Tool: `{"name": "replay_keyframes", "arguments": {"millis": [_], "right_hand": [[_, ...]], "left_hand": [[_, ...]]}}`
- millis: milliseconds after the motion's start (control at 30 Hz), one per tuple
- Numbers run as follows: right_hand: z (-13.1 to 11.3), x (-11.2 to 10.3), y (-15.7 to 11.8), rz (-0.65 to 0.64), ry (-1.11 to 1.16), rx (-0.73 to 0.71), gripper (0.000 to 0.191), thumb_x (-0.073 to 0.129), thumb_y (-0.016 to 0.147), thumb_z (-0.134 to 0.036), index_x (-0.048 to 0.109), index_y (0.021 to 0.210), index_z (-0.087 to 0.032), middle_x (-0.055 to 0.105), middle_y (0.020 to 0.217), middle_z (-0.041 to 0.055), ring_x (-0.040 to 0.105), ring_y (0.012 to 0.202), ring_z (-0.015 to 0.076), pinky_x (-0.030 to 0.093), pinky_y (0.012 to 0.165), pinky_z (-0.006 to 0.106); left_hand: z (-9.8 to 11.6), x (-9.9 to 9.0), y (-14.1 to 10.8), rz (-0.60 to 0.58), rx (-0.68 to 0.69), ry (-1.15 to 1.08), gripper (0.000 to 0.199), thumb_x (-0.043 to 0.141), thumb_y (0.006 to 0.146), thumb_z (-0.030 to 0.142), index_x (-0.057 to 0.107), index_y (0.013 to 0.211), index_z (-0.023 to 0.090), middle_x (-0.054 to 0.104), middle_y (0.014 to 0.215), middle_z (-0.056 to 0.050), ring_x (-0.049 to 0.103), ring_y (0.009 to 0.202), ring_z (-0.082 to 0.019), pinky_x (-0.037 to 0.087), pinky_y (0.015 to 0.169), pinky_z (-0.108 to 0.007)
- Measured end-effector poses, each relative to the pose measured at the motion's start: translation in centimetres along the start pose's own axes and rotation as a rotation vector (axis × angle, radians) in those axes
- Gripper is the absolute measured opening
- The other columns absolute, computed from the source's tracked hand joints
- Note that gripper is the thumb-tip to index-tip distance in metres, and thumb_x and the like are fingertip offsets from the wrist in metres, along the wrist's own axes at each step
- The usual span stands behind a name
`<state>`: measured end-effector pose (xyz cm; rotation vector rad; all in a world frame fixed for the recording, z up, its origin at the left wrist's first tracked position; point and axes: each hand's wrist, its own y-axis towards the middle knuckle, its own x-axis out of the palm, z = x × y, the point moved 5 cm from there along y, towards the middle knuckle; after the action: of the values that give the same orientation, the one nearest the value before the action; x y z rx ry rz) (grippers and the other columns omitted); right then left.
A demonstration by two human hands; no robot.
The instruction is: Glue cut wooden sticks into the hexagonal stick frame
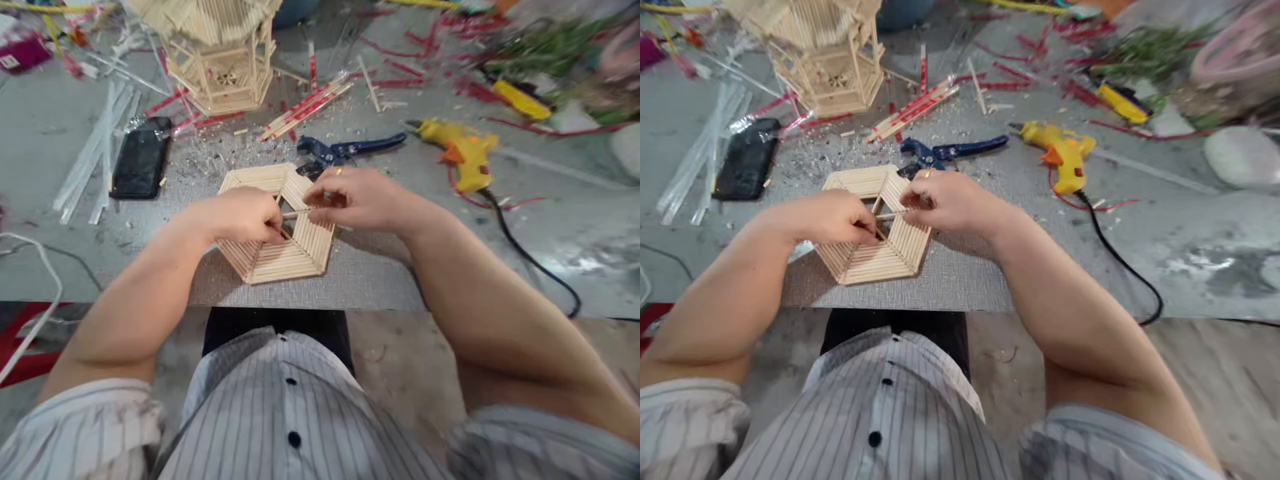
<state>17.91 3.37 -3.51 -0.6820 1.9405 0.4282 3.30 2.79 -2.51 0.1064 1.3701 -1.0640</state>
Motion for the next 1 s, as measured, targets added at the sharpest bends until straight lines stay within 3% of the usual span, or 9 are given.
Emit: {"name": "replay_keyframes", "arguments": {"millis": [1000], "right_hand": [[-0.17,-0.11,-0.14,0.018,-0.001,-0.013,0.029,0.056,0.08,-0.041,0.067,0.096,-0.018,0.063,0.088,0.0061,0.054,0.072,0.0147,0.038,0.064,0.028]], "left_hand": [[0.37,-0.05,-0.09,0.008,-0.038,0.009,0.026,0.055,0.079,0.038,0.074,0.088,0.022,0.071,0.079,-0.001,0.054,0.063,-0.012,0.03,0.064,-0.026]]}}
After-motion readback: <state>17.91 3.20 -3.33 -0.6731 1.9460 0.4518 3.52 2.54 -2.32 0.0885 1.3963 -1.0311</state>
